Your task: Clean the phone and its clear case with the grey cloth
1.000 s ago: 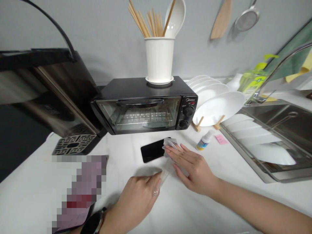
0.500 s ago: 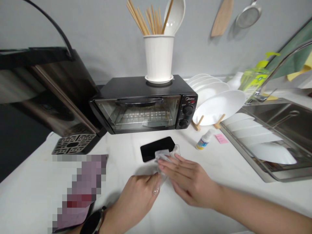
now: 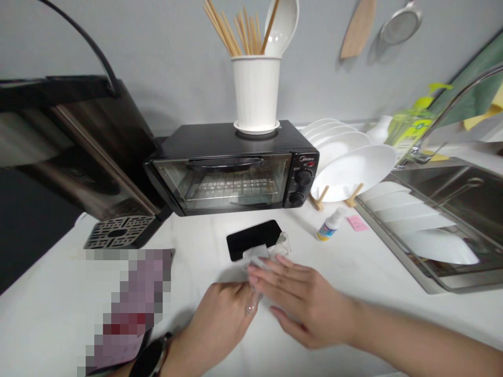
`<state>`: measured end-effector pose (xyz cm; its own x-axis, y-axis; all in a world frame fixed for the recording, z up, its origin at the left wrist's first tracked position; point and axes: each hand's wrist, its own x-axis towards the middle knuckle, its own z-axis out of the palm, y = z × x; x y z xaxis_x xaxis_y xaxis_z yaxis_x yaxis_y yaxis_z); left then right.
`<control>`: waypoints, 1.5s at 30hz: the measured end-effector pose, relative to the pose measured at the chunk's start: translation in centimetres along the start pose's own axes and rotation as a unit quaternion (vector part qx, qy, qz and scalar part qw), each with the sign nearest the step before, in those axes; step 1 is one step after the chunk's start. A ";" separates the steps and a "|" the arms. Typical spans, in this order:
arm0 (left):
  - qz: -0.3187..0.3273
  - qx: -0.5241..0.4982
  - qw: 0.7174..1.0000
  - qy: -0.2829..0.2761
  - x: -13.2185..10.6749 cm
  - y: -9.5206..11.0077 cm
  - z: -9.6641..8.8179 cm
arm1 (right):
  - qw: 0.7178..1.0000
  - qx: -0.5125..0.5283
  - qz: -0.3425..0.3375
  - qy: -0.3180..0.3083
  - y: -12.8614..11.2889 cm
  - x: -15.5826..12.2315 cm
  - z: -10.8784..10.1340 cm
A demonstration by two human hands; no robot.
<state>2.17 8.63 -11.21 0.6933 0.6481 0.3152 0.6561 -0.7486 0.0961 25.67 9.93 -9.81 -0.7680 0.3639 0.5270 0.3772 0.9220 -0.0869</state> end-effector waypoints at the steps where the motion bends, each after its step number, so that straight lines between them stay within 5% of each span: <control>1: 0.016 0.013 1.000 0.000 -0.2 -0.1 0.2 | 0.999 0.002 -0.028 -0.018 -0.5 0.0 0.0; 6: 0.052 0.038 0.998 0.014 -0.3 -0.4 0.4 | 0.997 -0.009 -0.069 -0.035 -0.8 -0.1 -0.1; 14: -0.031 -0.034 0.999 -0.020 0.4 0.2 -0.9 | 0.986 -0.060 0.146 0.059 2.6 -0.2 0.3; 19: -0.028 -0.027 0.999 -0.010 0.4 0.2 -0.7 | 0.990 -0.039 0.125 0.047 1.9 -0.1 0.2; 27: 0.064 0.057 0.996 -0.008 -0.3 -0.3 0.2 | 0.998 -0.003 -0.056 -0.028 -1.4 -0.1 -0.3; 30: 0.037 0.045 0.998 0.002 -0.2 -0.2 0.0 | 1.000 -0.008 -0.025 -0.006 -0.5 -0.2 -0.1; 36: -0.010 -0.039 0.999 -0.003 0.3 0.0 -1.0 | 0.981 -0.077 0.166 0.058 2.5 -0.3 0.0; 45: -0.018 -0.036 0.999 0.003 0.2 0.2 -0.8 | 0.990 -0.055 0.127 0.041 1.5 -0.2 0.0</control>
<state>2.17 8.52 -10.41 0.6683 0.6735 0.3158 0.6569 -0.7335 0.1744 26.41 11.21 -10.05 -0.5985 0.5653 0.5677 0.6095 0.7812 -0.1352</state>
